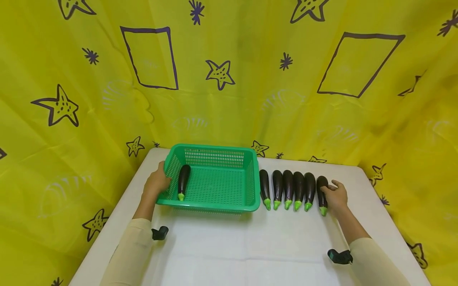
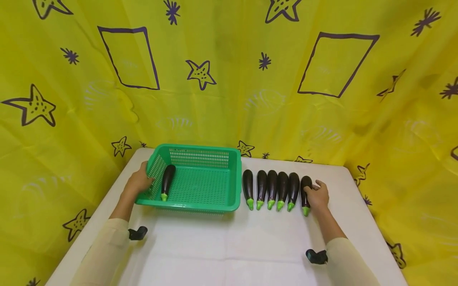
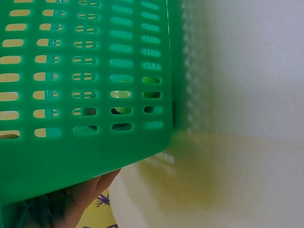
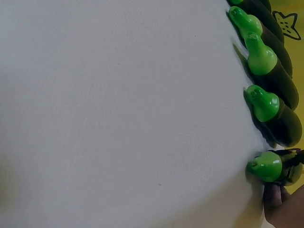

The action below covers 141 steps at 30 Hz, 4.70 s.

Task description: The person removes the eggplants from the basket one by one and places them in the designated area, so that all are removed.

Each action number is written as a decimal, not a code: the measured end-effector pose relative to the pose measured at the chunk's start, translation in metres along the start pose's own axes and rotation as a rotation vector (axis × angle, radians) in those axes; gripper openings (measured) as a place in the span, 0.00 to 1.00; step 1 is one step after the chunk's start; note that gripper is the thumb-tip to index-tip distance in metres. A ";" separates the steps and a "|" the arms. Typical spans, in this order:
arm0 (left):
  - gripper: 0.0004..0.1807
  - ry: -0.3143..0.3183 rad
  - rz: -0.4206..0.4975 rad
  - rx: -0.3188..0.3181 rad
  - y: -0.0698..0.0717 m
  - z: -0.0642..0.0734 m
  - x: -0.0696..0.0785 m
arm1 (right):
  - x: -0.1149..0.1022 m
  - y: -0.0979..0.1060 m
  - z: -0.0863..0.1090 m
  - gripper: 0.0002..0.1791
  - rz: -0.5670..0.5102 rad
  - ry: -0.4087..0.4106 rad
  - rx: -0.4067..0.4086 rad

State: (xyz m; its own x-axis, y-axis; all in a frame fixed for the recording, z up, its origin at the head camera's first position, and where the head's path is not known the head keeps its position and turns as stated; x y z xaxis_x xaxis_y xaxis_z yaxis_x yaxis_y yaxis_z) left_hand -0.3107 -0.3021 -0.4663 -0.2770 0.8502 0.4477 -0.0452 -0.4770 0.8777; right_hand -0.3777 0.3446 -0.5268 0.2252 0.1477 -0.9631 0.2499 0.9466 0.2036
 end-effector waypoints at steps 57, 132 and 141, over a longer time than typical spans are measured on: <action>0.40 -0.012 -0.024 0.030 0.002 -0.001 -0.002 | -0.072 -0.061 0.058 0.34 -0.145 0.259 -0.082; 0.34 0.017 0.866 -0.295 -0.020 0.001 -0.009 | -0.118 -0.421 0.133 0.34 -0.204 -0.023 -0.751; 0.34 0.019 0.845 -0.254 -0.011 0.000 -0.014 | -0.119 -0.439 0.139 0.35 -0.231 0.001 -0.777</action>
State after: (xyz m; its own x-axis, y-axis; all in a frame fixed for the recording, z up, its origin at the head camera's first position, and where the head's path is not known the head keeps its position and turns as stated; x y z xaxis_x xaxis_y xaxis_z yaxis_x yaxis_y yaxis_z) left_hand -0.3062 -0.3084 -0.4824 -0.3306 0.1878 0.9249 -0.0294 -0.9816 0.1888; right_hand -0.3830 -0.1281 -0.4774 0.2468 -0.0761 -0.9661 -0.4356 0.8818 -0.1807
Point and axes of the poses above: each hand's wrist, its own z-axis away from the middle knuckle, its own y-axis out of the back of the hand, x = y × z, the point moved 10 cm from there along -z, towards the middle knuckle, and after that the axes turned 9 degrees about -z, right-handed, at the moved point
